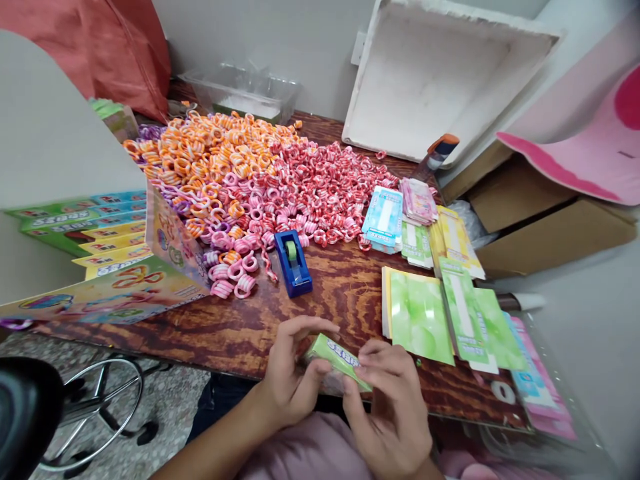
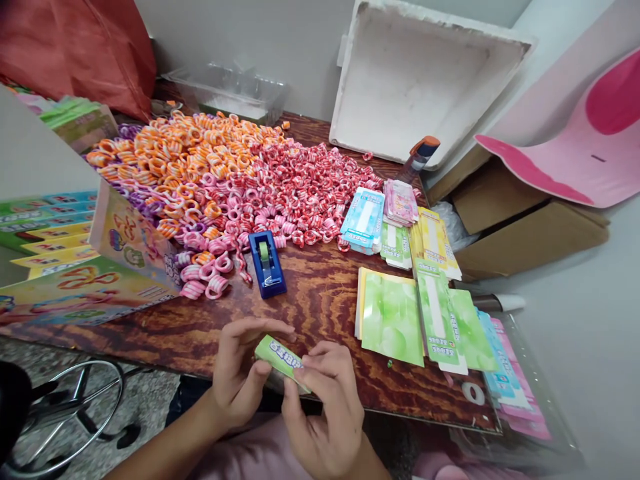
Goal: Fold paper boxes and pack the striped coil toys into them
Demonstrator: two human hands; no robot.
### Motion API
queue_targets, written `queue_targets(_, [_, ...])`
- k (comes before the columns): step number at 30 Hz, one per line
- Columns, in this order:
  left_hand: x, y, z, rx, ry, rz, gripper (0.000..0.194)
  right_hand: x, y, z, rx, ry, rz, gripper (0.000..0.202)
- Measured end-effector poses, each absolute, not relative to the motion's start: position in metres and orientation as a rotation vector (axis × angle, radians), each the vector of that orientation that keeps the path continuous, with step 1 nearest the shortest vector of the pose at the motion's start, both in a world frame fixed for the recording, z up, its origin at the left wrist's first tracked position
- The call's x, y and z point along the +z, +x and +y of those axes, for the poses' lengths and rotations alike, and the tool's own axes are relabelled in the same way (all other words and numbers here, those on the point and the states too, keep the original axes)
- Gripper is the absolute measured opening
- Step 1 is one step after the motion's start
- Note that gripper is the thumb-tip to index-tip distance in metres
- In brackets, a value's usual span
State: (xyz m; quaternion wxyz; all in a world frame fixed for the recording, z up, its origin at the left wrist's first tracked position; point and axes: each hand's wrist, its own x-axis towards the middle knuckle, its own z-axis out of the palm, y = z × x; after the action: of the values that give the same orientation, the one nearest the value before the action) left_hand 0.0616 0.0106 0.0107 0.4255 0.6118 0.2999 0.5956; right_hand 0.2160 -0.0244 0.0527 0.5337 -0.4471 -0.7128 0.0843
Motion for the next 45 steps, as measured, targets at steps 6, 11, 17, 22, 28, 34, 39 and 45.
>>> queue_targets(6, [-0.005,0.054,0.009,1.379,1.854,0.942,0.045,0.063,0.206,-0.021,0.0,-1.044,-1.686,0.033])
queue_targets(11, [-0.009,0.058,0.002,1.507,1.956,1.004,0.053,0.068,0.209,-0.023,0.157,-1.159,-1.785,0.027])
queue_targets(17, [-0.001,0.062,0.003,1.535,2.09,0.969,0.058,0.069,0.209,-0.026,0.061,-1.152,-1.872,0.06])
queue_targets(22, [0.015,0.059,0.007,1.453,2.191,0.961,0.059,0.08,0.214,-0.026,0.11,-1.153,-1.898,0.056])
queue_targets(28, [0.024,0.05,0.005,1.366,2.217,1.081,0.059,0.077,0.214,-0.022,0.111,-1.146,-1.946,0.061])
queue_targets(34, [0.042,0.033,0.004,1.256,2.351,1.106,0.058,0.067,0.228,-0.023,0.628,-1.192,-1.706,0.044])
queue_targets(39, [0.046,0.021,0.011,0.945,2.158,1.296,0.033,0.045,0.22,-0.015,0.894,-1.257,-1.556,0.021])
queue_targets(45, [0.011,0.013,0.011,1.037,1.463,1.234,0.035,0.012,0.195,0.029,0.904,-1.248,-1.521,0.019])
